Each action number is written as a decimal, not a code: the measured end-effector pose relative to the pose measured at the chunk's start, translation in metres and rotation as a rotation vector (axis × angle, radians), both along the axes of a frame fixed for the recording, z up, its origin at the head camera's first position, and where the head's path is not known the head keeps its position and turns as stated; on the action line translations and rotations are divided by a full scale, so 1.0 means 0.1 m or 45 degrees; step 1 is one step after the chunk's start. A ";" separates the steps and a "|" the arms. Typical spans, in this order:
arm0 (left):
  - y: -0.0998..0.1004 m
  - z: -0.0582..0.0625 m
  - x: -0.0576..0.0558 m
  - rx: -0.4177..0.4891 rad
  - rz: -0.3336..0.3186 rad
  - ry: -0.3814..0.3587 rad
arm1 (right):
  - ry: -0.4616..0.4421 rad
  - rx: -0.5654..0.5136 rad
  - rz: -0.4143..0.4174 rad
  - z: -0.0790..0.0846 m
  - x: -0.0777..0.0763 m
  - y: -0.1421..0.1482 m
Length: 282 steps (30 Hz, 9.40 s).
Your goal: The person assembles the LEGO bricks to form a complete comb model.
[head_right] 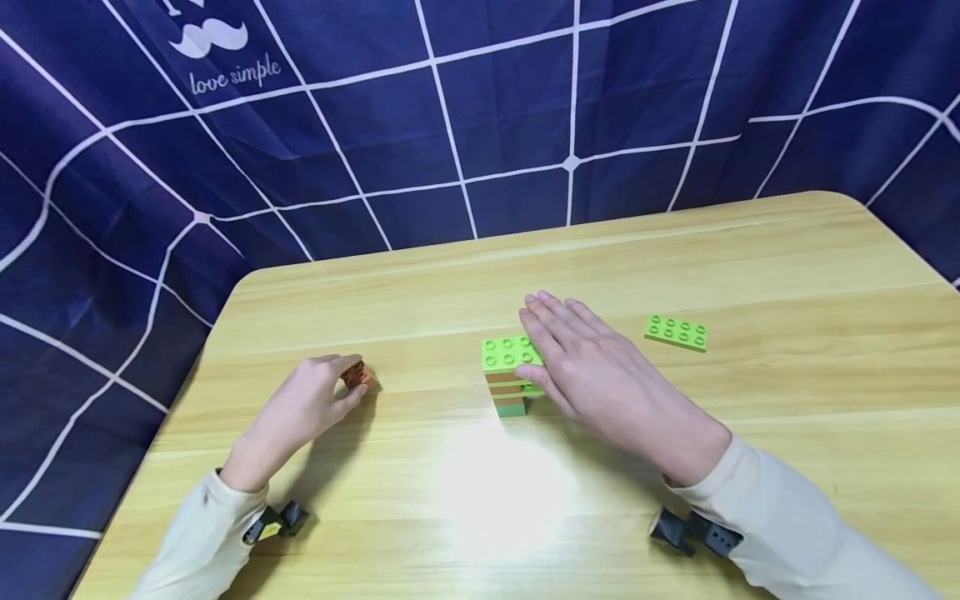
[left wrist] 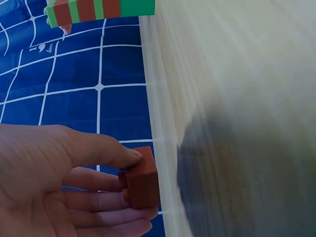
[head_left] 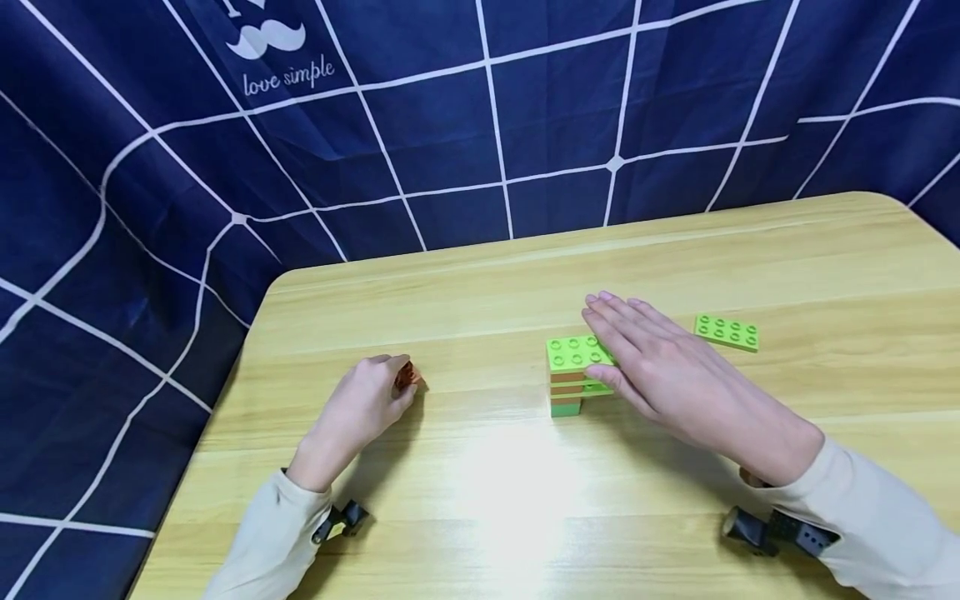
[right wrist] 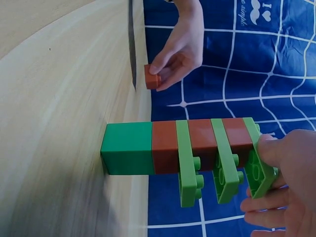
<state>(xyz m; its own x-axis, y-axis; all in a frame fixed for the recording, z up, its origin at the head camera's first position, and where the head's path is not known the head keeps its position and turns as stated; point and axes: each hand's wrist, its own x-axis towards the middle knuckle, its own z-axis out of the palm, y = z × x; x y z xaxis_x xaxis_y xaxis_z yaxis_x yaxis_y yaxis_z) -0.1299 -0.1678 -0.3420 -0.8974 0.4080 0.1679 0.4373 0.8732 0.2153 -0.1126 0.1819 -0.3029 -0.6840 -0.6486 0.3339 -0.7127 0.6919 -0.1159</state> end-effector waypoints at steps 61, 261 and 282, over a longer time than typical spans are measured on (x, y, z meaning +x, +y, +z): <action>0.90 0.67 0.10 0.122 -0.309 0.203 | 0.003 -0.028 -0.010 -0.01 0.00 -0.04; 1.14 0.67 0.07 0.053 -0.483 -0.044 | -0.277 0.162 -0.536 -0.58 -0.39 1.28; 1.14 0.64 0.12 -0.040 -0.451 0.092 | -0.170 0.071 -0.501 -0.52 -0.38 1.17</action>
<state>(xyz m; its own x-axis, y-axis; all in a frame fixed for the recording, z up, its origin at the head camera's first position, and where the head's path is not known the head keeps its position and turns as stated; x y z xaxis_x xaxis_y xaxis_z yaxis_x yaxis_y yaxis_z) -0.1176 -0.0535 -0.2783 -0.6856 0.6976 0.2081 0.7271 0.6704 0.1480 -0.1502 0.2986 -0.3546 -0.9180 -0.3438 0.1974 -0.3741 0.9162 -0.1437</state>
